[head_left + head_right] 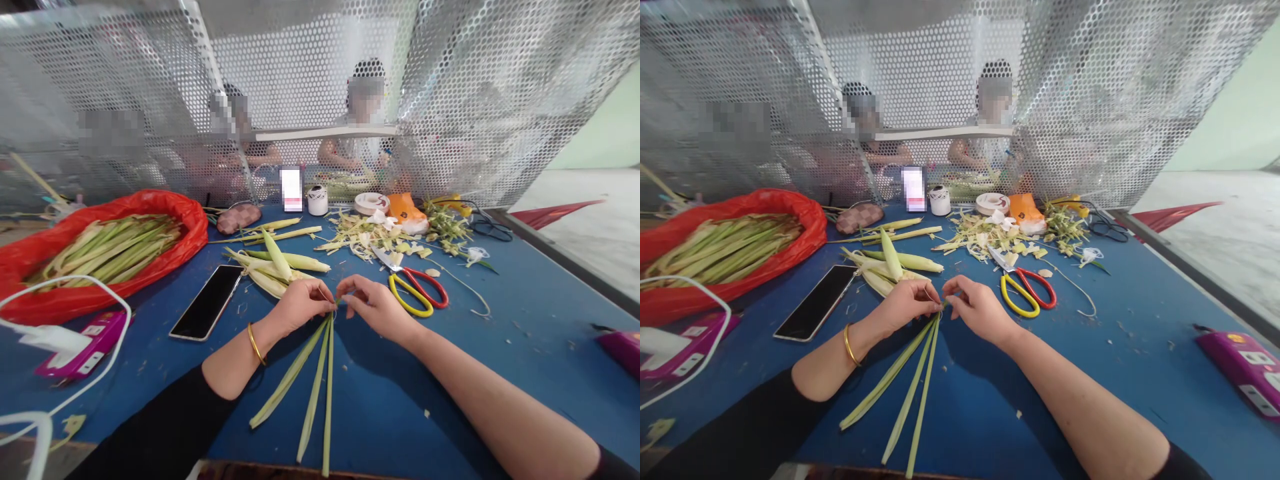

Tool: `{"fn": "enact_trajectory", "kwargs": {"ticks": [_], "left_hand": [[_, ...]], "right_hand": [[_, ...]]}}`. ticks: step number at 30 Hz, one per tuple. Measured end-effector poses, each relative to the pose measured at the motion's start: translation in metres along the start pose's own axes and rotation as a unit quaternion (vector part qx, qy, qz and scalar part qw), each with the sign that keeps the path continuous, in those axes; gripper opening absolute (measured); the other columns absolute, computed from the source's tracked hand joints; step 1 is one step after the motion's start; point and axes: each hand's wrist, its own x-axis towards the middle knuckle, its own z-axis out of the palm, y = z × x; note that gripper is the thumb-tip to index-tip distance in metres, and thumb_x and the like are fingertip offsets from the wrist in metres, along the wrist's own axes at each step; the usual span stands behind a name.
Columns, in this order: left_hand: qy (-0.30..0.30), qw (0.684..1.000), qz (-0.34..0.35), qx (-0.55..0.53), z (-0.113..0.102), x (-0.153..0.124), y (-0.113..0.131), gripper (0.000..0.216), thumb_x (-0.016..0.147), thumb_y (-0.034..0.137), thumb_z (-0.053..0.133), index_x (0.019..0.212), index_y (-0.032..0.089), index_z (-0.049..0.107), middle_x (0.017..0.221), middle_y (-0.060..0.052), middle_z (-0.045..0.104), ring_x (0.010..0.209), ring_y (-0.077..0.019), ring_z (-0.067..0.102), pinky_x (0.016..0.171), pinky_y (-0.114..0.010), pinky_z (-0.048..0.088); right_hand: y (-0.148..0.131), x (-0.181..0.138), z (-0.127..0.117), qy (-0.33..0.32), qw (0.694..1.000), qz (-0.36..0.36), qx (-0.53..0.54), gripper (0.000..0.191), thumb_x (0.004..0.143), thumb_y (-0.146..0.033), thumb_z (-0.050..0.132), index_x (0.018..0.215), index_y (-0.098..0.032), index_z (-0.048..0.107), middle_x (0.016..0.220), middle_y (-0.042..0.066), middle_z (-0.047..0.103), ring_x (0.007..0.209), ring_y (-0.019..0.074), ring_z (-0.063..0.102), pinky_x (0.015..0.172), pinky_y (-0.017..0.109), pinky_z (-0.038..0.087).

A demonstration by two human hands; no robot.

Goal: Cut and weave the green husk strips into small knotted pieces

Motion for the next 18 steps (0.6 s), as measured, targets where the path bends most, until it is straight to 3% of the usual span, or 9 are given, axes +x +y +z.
{"fn": "enact_trajectory", "kwargs": {"ticks": [2, 5, 12, 15, 18], "left_hand": [[0.006, 0.999, 0.027, 0.036, 0.0, 0.001, -0.001, 0.009, 0.064, 0.019, 0.07, 0.065, 0.017, 0.061, 0.057, 0.003, 0.06, 0.055, -0.0098, 0.054, 0.052, -0.02, 0.04], [0.039, 0.984, 0.08, 0.152, 0.001, 0.001, -0.003, 0.002, 0.069, 0.018, 0.066, 0.068, 0.018, 0.064, 0.062, 0.002, 0.064, 0.058, -0.0119, 0.058, 0.056, -0.022, 0.042], [0.135, 0.896, 0.154, 0.394, 0.009, -0.007, 0.0, 0.013, 0.076, 0.013, 0.057, 0.082, 0.022, 0.065, 0.074, 0.0, 0.069, 0.069, -0.016, 0.063, 0.061, -0.025, 0.04], [0.135, 0.86, 0.172, 0.462, 0.012, -0.008, -0.002, 0.014, 0.082, 0.016, 0.054, 0.079, 0.021, 0.066, 0.076, -0.003, 0.069, 0.075, -0.0187, 0.063, 0.064, -0.027, 0.041], [0.119, 0.849, 0.184, 0.481, 0.012, -0.006, -0.005, 0.018, 0.086, 0.021, 0.052, 0.078, 0.021, 0.069, 0.077, -0.005, 0.07, 0.077, -0.0198, 0.064, 0.067, -0.029, 0.041]], "right_hand": [[0.002, 0.001, 0.004, -0.003, 0.998, 0.038, 0.05, 0.021, 0.086, -0.015, 0.045, 0.105, -0.02, 0.054, 0.093, 0.004, 0.068, 0.056, 0.0101, 0.064, 0.062, 0.025, 0.051], [0.006, 0.001, 0.009, -0.019, 0.998, 0.039, 0.036, 0.024, 0.083, -0.01, 0.042, 0.101, -0.02, 0.055, 0.092, 0.003, 0.069, 0.055, 0.0099, 0.064, 0.063, 0.025, 0.051], [0.006, 0.0, 0.01, -0.011, 0.999, 0.026, -0.045, 0.025, 0.084, -0.009, 0.043, 0.101, -0.021, 0.056, 0.088, 0.002, 0.069, 0.056, 0.0106, 0.065, 0.064, 0.024, 0.051], [0.007, 0.0, 0.01, -0.015, 0.999, 0.019, -0.037, 0.023, 0.084, -0.01, 0.044, 0.099, -0.021, 0.056, 0.086, 0.001, 0.069, 0.057, 0.0105, 0.065, 0.062, 0.023, 0.051], [0.008, 0.0, 0.01, -0.015, 1.0, 0.02, -0.01, 0.023, 0.083, -0.009, 0.045, 0.099, -0.02, 0.057, 0.086, 0.001, 0.07, 0.056, 0.0107, 0.065, 0.061, 0.024, 0.052]]}}
